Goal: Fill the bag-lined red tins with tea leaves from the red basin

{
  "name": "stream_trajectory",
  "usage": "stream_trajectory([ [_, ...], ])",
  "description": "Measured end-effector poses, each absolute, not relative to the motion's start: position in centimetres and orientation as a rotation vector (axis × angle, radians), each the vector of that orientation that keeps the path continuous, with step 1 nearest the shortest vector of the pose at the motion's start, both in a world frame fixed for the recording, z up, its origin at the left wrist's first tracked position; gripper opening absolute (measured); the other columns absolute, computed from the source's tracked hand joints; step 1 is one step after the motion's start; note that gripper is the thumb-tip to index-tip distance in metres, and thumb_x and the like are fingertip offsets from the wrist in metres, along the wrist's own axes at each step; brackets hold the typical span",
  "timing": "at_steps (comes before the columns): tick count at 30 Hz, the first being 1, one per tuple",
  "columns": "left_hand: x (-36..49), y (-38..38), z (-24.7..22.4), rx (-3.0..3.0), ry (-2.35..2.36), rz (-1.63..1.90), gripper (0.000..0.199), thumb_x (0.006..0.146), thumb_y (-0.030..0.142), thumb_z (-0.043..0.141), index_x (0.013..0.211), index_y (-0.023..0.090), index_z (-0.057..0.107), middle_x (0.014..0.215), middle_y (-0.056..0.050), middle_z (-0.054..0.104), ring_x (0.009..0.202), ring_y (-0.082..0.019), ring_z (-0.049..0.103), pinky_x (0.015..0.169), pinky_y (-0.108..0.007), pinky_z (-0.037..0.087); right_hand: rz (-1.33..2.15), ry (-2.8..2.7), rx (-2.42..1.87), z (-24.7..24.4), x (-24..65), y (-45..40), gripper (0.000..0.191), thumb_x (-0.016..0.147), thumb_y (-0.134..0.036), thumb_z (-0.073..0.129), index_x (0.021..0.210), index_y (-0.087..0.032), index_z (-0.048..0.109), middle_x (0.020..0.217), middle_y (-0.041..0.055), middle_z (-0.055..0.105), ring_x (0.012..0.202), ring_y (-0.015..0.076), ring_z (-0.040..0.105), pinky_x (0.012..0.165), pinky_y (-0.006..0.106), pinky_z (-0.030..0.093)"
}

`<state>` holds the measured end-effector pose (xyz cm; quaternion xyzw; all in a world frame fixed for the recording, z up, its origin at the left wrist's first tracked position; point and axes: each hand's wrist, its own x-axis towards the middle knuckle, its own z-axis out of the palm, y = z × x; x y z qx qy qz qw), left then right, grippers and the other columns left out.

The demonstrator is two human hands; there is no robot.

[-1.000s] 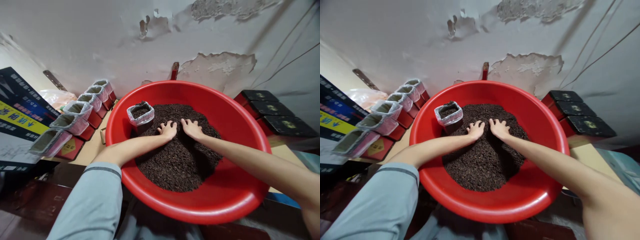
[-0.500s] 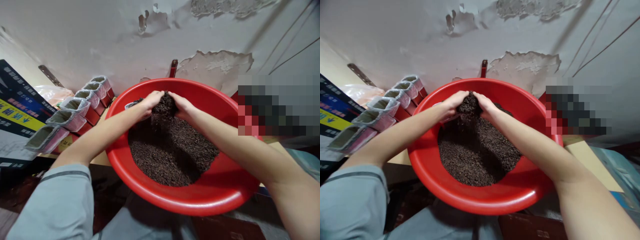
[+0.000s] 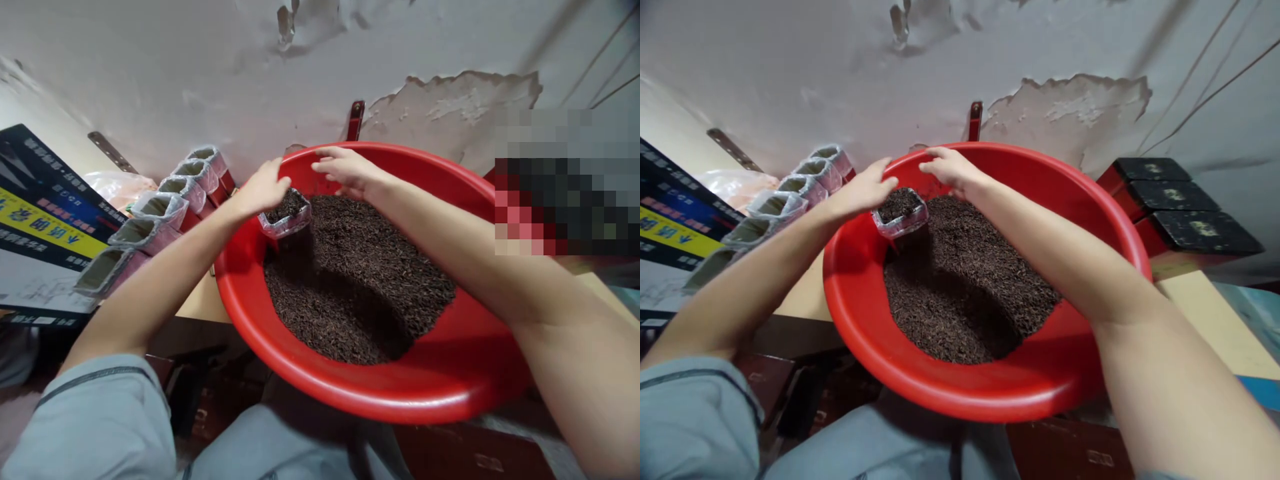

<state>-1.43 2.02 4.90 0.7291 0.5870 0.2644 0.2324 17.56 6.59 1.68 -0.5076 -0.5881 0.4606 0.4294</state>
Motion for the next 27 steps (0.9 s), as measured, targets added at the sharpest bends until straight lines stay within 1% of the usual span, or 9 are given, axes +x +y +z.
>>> stream_trajectory([
  [2,0.3,0.3,3.3,2.288,1.509,0.619,0.048,0.093,0.026,0.058,0.139,0.016,0.057,0.145,-0.017,0.058,0.141,-0.031,0.051,0.122,-0.042,0.035,0.864,-1.679,-1.412,-1.0,21.1,6.5,0.046,0.092,-0.029,0.07,0.137,-0.019,0.065,0.143,0.0127,0.064,0.139,0.0311,0.054,0.12,0.052,0.039],
  [5,2.7,-2.6,-0.7,2.313,1.43,0.204,0.059,0.096,0.045,0.056,0.146,0.013,0.053,0.145,-0.023,0.059,0.136,-0.036,0.057,0.119,-0.046,0.039,0.515,-1.912,-1.757,-5.9,25.9,5.6,0.061,0.095,-0.044,0.066,0.149,-0.018,0.059,0.161,0.0176,0.046,0.153,0.0362,0.038,0.129,0.053,0.025],
  [7,3.3,-4.1,-3.5,2.125,1.536,-0.157,0.079,0.094,0.058,0.056,0.156,0.01,0.042,0.154,-0.03,0.049,0.141,-0.044,0.052,0.117,-0.051,0.04,0.503,-1.947,-1.982,-9.1,27.4,4.6,0.066,0.098,-0.055,0.057,0.156,-0.022,0.051,0.167,0.0182,0.037,0.154,0.0408,0.035,0.126,0.058,0.028],
  [10,3.6,-4.7,-6.6,1.884,1.727,-0.368,0.098,0.093,0.068,0.052,0.166,0.012,0.021,0.166,-0.032,0.029,0.152,-0.052,0.034,0.119,-0.06,0.032,0.578,-1.93,-2.18,-12.1,26.7,3.3,0.075,0.099,-0.069,0.044,0.159,-0.024,0.045,0.162,0.0218,0.041,0.149,0.0466,0.038,0.117,0.067,0.034],
  [12,4.2,-4.4,-7.6,1.748,1.78,-0.255,0.097,0.095,0.07,0.046,0.169,0.018,0.011,0.169,-0.029,0.025,0.154,-0.049,0.031,0.121,-0.06,0.03,0.575,-1.857,-2.225,-12.7,25.0,2.6,0.08,0.097,-0.074,0.038,0.157,-0.022,0.046,0.158,0.0243,0.045,0.146,0.0481,0.04,0.114,0.07,0.036],
  [15,6.1,-3.6,-8.6,1.444,1.807,-0.011,0.088,0.099,0.069,0.034,0.17,0.025,0.005,0.172,-0.024,0.021,0.154,-0.041,0.037,0.122,-0.052,0.033,0.622,-1.748,-2.229,-12.6,23.1,2.1,0.077,0.098,-0.073,0.034,0.152,-0.02,0.051,0.155,0.0258,0.045,0.143,0.0481,0.043,0.112,0.068,0.038],
  [20,8.9,-2.8,-10.6,1.227,1.785,0.212,0.073,0.102,0.068,0.018,0.167,0.036,0.019,0.174,-0.014,0.02,0.157,-0.038,0.032,0.125,-0.054,0.029,0.798,-1.734,-2.12,-12.9,22.5,1.5,0.059,0.103,-0.058,0.037,0.142,-0.021,0.06,0.141,0.021,0.061,0.133,0.036,0.059,0.115,0.05,0.041],
  [23,9.1,-2.5,-11.4,1.167,1.709,0.349,0.069,0.103,0.065,0.016,0.164,0.035,0.03,0.172,-0.012,0.03,0.153,-0.034,0.041,0.123,-0.051,0.034,0.941,-1.575,-1.988,-13.0,21.7,0.8,0.043,0.1,-0.053,0.048,0.122,-0.023,0.069,0.129,0.013,0.072,0.124,0.0304,0.065,0.109,0.042,0.047],
  [27,9.0,-1.6,-10.8,1.142,1.622,0.463,0.071,0.105,0.06,0.025,0.165,0.023,0.024,0.165,-0.013,0.045,0.149,-0.025,0.048,0.12,-0.035,0.04,1.186,-1.252,-1.76,-11.9,20.4,0.0,0.031,0.094,-0.049,0.051,0.107,-0.025,0.067,0.114,0.0061,0.077,0.109,0.0256,0.071,0.091,0.036,0.057],
])
